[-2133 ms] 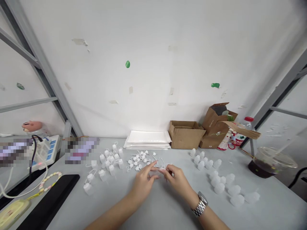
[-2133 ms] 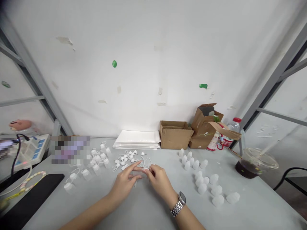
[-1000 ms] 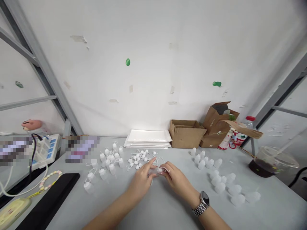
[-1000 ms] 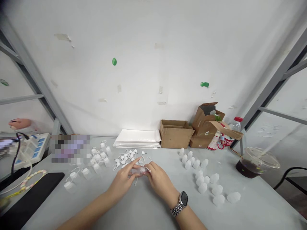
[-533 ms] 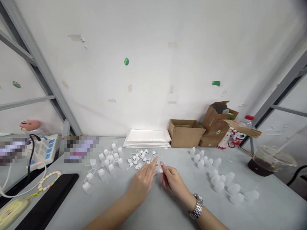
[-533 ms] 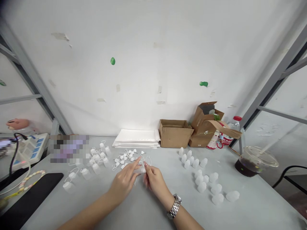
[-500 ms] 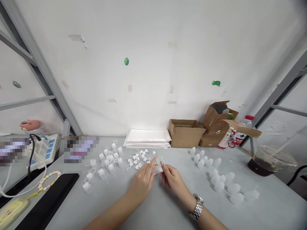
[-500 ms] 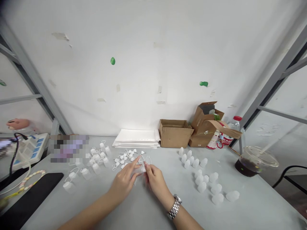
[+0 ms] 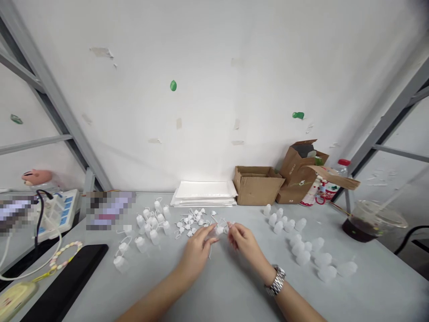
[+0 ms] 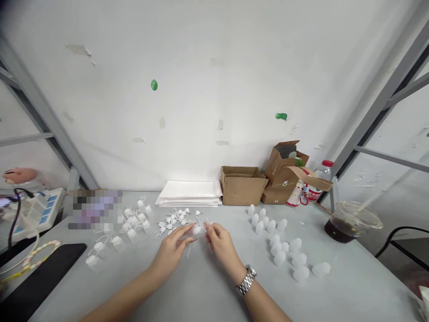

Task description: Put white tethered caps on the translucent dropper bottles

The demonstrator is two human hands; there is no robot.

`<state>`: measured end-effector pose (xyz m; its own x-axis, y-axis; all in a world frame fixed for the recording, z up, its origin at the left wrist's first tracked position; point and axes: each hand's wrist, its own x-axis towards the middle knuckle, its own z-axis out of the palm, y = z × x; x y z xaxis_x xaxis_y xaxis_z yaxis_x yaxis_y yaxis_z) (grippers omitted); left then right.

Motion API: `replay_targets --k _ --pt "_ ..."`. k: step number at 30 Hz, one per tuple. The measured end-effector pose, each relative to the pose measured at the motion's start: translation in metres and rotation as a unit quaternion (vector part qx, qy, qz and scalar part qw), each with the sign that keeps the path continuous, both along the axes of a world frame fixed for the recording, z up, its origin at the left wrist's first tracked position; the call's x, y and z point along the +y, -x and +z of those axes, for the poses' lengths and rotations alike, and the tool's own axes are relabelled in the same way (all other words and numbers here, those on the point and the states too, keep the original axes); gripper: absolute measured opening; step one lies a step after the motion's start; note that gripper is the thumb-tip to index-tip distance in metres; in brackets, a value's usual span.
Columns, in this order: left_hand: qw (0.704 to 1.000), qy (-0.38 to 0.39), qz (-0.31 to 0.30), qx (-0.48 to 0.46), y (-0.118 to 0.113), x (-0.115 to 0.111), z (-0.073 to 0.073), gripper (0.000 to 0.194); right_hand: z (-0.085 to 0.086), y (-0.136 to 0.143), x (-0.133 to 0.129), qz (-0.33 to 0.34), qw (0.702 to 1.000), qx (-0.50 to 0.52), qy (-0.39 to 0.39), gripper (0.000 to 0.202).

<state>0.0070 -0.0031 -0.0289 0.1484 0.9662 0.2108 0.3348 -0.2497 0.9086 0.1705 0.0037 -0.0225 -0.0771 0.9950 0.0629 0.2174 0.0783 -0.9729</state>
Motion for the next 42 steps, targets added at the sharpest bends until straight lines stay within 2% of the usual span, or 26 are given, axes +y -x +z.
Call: replay_targets --k 4,6,9,12,16,21,29,36,42 --pt "0.978 0.138 0.018 -0.153 -0.002 0.006 0.001 0.032 0.004 -0.012 0.007 -0.093 0.989 0.116 0.002 0.042" --pt "0.964 0.175 0.031 -0.196 -0.003 0.008 0.001 0.035 0.005 -0.014 0.009 -0.105 0.983 0.152 -0.007 0.036" --pt "0.958 0.19 0.026 -0.215 -0.005 0.007 -0.001 0.037 0.005 -0.014 0.01 -0.094 0.979 0.178 -0.01 0.035" --pt "0.958 0.194 0.001 -0.21 -0.007 0.005 -0.004 0.038 0.004 -0.012 0.01 -0.088 0.982 0.164 -0.009 0.033" --pt "0.974 0.166 -0.017 -0.151 -0.007 0.003 -0.009 0.035 0.003 -0.012 0.009 -0.091 0.985 0.149 -0.003 0.025" --pt "0.987 0.128 -0.018 -0.093 -0.006 0.004 -0.011 0.032 0.005 -0.01 0.006 -0.052 0.985 0.164 0.026 0.023" --pt "0.99 0.113 0.004 -0.082 -0.006 0.003 0.001 0.03 0.005 -0.011 0.005 -0.029 0.974 0.216 0.053 0.023" --pt "0.993 0.101 -0.012 -0.053 -0.006 0.001 -0.004 0.03 0.005 -0.01 0.005 -0.044 0.962 0.257 0.087 0.021" --pt "0.993 0.103 -0.023 -0.056 -0.007 0.001 -0.006 0.029 0.001 -0.009 0.005 -0.048 0.972 0.223 0.062 0.022"
